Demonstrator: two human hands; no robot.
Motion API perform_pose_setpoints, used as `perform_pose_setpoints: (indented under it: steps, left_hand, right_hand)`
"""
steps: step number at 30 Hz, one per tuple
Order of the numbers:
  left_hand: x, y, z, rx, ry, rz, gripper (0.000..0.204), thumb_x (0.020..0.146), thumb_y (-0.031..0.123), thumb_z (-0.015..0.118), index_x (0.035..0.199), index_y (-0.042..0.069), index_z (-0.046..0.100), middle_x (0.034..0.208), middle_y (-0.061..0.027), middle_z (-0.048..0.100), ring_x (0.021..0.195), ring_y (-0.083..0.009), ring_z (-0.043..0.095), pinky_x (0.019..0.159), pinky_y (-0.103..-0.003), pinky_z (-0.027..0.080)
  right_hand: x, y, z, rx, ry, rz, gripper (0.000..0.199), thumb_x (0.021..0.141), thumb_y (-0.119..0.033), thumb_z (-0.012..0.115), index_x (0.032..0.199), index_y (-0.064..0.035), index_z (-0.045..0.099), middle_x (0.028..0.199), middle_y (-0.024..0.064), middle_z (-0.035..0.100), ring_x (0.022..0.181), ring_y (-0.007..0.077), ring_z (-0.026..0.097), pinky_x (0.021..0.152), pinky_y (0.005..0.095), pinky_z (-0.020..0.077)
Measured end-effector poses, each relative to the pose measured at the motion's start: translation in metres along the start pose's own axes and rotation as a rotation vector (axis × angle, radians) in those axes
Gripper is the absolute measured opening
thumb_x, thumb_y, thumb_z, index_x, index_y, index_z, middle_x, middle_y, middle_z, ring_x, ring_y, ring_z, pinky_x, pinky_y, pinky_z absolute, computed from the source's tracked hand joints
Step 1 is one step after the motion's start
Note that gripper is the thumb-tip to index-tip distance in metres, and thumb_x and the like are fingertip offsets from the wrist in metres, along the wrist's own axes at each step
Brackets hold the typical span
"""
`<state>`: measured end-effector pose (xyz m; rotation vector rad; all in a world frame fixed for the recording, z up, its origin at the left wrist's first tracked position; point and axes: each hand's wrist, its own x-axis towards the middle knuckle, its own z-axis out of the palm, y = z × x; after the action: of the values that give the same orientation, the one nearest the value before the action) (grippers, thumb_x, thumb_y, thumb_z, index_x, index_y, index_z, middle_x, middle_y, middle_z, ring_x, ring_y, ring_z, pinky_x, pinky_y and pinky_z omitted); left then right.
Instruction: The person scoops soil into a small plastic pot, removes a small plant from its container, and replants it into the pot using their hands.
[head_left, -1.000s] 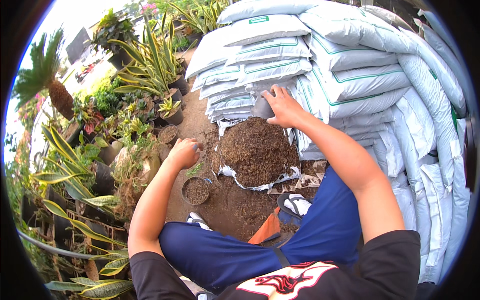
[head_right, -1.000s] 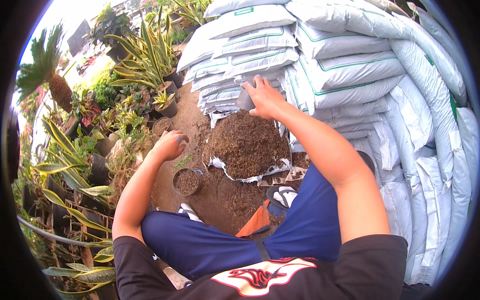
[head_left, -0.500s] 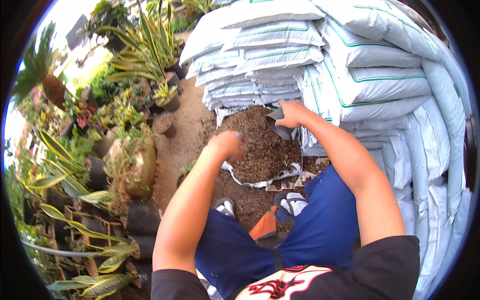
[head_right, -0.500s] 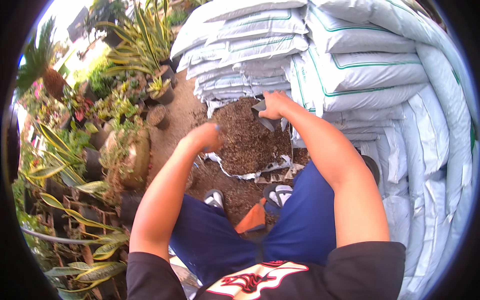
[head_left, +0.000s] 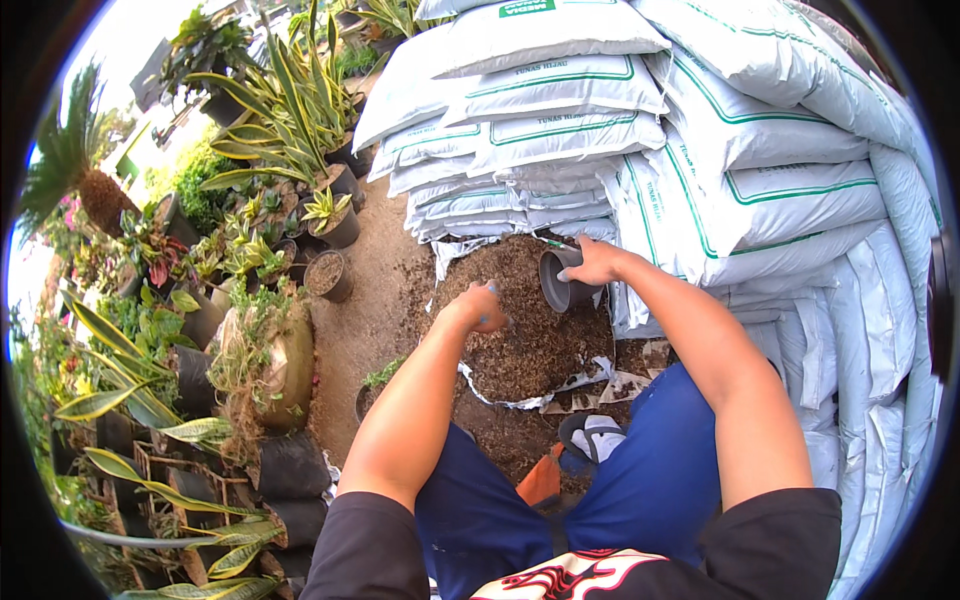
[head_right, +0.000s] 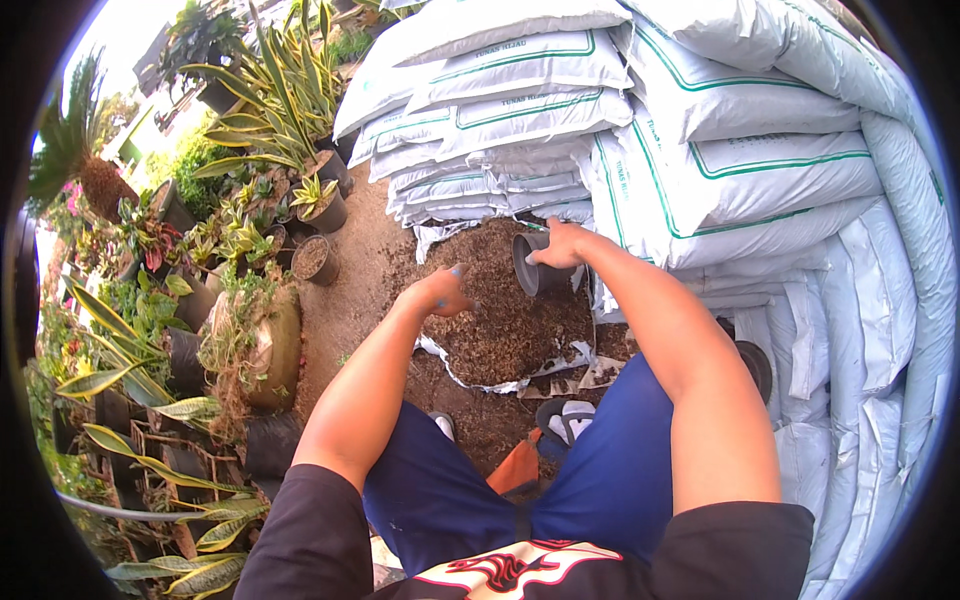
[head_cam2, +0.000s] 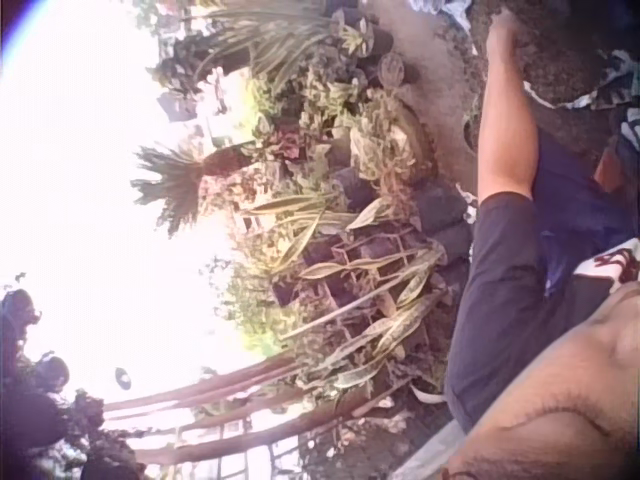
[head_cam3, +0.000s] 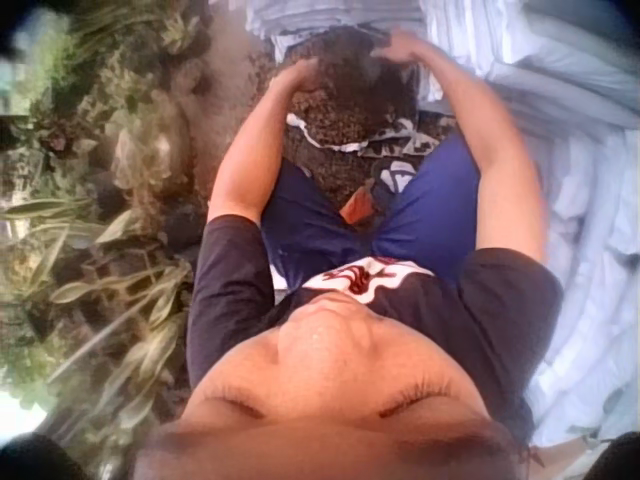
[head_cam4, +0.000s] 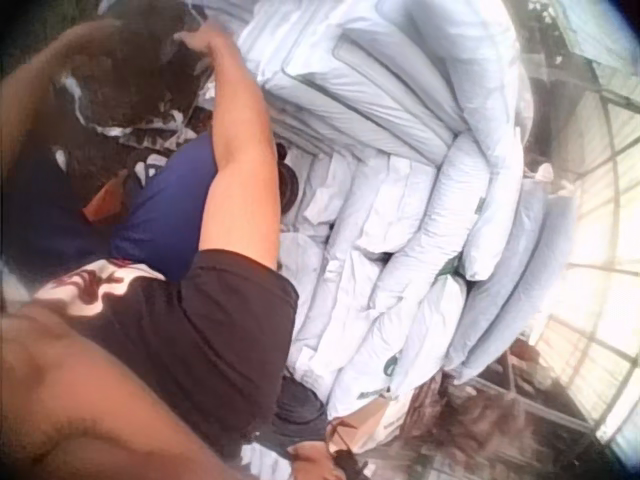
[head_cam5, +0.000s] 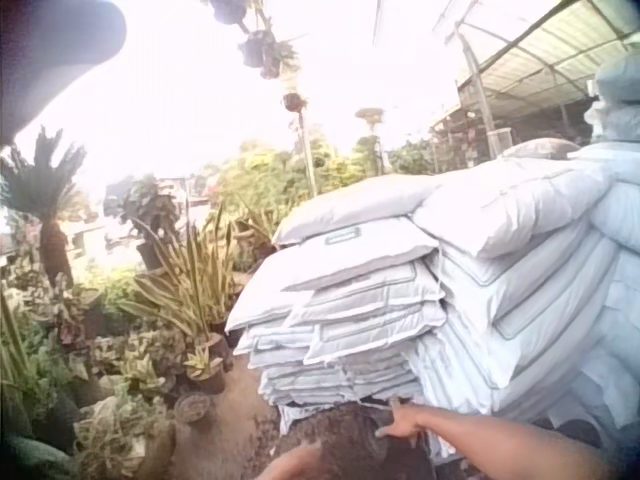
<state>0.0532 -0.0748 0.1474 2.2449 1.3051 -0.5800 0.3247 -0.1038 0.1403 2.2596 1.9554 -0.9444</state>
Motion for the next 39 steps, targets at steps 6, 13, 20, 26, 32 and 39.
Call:
perform_pose_setpoints:
  steps: [6,13,20,26,32,39]
  left_hand:
    - [0.025,-0.003,0.007,-0.087,-0.042,-0.203,0.104,0.087,0.049,0.071,0.163,0.006,0.014,0.164,-0.037,0.012,0.145,-0.0503,0.037,0.116,-0.051,0.041]
    - [0.051,-0.003,0.02,-0.116,-0.017,-0.217,0.105,0.089,0.054,0.068,0.162,0.001,0.013,0.164,-0.0367,0.01,0.147,-0.0502,0.034,0.119,-0.048,0.037]
    - [0.06,0.0,0.026,-0.355,-0.042,-0.255,0.087,0.096,0.054,0.059,0.159,0.004,0.029,0.16,-0.0316,0.027,0.141,-0.0452,0.044,0.111,-0.053,0.044]
    - [0.053,0.013,0.019,-0.596,-0.101,-0.235,0.074,0.102,0.054,0.051,0.158,0.007,0.034,0.156,-0.0195,0.044,0.141,-0.0386,0.045,0.106,-0.058,0.047]
    - [0.069,0.005,0.037,-0.663,-0.064,-0.161,0.066,0.108,0.053,0.04,0.153,0.006,0.043,0.153,-0.0164,0.048,0.138,-0.032,0.046,0.112,-0.05,0.041]
    - [0.061,0.024,0.035,-0.832,-0.246,-0.016,0.069,0.109,0.056,0.029,0.153,0.004,0.041,0.151,-0.0138,0.051,0.132,-0.0289,0.053,0.11,-0.044,0.042]
  right_hand:
    - [0.005,-0.001,-0.016,0.145,-0.575,0.21,0.101,0.093,-0.062,0.061,0.161,0.0001,0.021,0.166,0.0267,0.019,0.129,0.042,0.058,0.101,0.0469,0.0566]
    - [0.019,0.01,0.006,0.1,-0.67,0.247,0.092,0.093,-0.065,0.056,0.162,-0.0109,0.027,0.164,0.0313,0.022,0.113,0.0399,0.069,0.097,0.0451,0.0573]
    - [0.012,-0.007,0.019,0.343,-0.698,0.227,0.084,0.097,-0.057,0.055,0.16,-0.0092,0.027,0.162,0.0298,0.026,0.141,0.04,0.046,0.108,0.0472,0.0518]
    - [0.022,-0.007,0.026,0.583,-0.635,0.209,0.079,0.098,-0.057,0.053,0.158,-0.0101,0.033,0.162,0.0229,0.03,0.142,0.0389,0.045,0.106,0.0502,0.0523]
    - [0.03,-0.012,0.034,0.623,-0.624,0.212,0.061,0.103,-0.054,0.046,0.148,-0.0136,0.048,0.154,0.0146,0.044,0.137,0.0376,0.05,0.105,0.0512,0.0531]
    - [0.018,-0.014,0.018,0.578,-0.66,0.094,0.064,0.104,-0.054,0.042,0.15,-0.01,0.045,0.156,0.0231,0.04,0.14,0.0423,0.046,0.106,0.0518,0.0534]
